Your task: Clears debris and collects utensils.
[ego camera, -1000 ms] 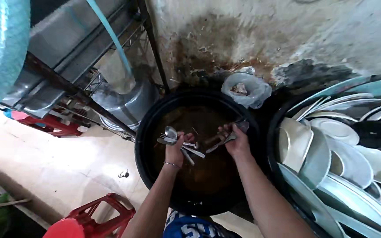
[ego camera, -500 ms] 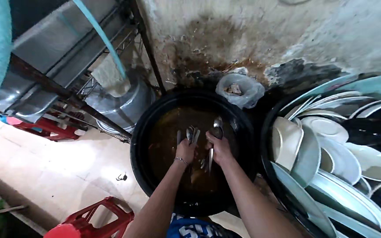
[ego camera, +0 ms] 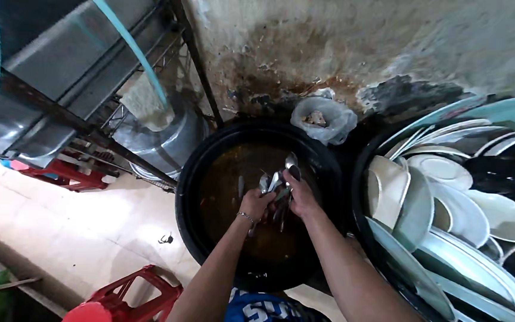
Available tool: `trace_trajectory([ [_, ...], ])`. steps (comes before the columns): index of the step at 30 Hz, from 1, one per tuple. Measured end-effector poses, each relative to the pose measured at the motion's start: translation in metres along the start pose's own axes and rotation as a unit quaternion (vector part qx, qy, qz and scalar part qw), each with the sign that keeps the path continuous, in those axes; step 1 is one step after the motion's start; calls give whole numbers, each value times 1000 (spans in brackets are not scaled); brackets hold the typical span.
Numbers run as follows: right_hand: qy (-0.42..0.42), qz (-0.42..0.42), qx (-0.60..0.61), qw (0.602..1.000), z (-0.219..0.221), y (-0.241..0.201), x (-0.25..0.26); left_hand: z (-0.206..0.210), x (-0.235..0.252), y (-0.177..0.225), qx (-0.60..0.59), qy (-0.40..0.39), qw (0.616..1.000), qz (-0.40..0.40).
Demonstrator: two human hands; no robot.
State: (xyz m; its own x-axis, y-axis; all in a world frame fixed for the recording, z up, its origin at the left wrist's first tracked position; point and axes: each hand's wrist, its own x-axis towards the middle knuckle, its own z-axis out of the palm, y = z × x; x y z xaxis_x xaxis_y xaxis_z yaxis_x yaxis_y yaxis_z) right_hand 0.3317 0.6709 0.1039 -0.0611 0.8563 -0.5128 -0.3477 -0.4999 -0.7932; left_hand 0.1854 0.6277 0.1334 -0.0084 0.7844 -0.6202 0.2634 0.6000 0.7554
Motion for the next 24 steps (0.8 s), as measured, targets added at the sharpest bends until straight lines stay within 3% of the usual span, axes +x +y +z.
trace_trajectory([
  [3, -34, 18, 13, 999, -6, -1, -2, -1, 2, -2, -32, -21, 999, 11],
  [6, -18, 17, 29, 999, -6, -5, -2, -10, 2, -4, 1, -75, 997, 22],
  [12, 14, -66, 209, 976, -31, -23, 17, -41, -6, -14, 88, -82, 992, 47],
  [17, -27, -56, 146, 987, -29, -4, 4, -47, -11, -9, 29, -84, 995, 34],
  [22, -68, 6, 142, 988, -5, 33, -9, -56, -8, -10, -60, -186, 975, 104],
  [24, -103, -2, 145, 984, 1, 41, -12, -60, -4, -9, -80, -207, 971, 89],
])
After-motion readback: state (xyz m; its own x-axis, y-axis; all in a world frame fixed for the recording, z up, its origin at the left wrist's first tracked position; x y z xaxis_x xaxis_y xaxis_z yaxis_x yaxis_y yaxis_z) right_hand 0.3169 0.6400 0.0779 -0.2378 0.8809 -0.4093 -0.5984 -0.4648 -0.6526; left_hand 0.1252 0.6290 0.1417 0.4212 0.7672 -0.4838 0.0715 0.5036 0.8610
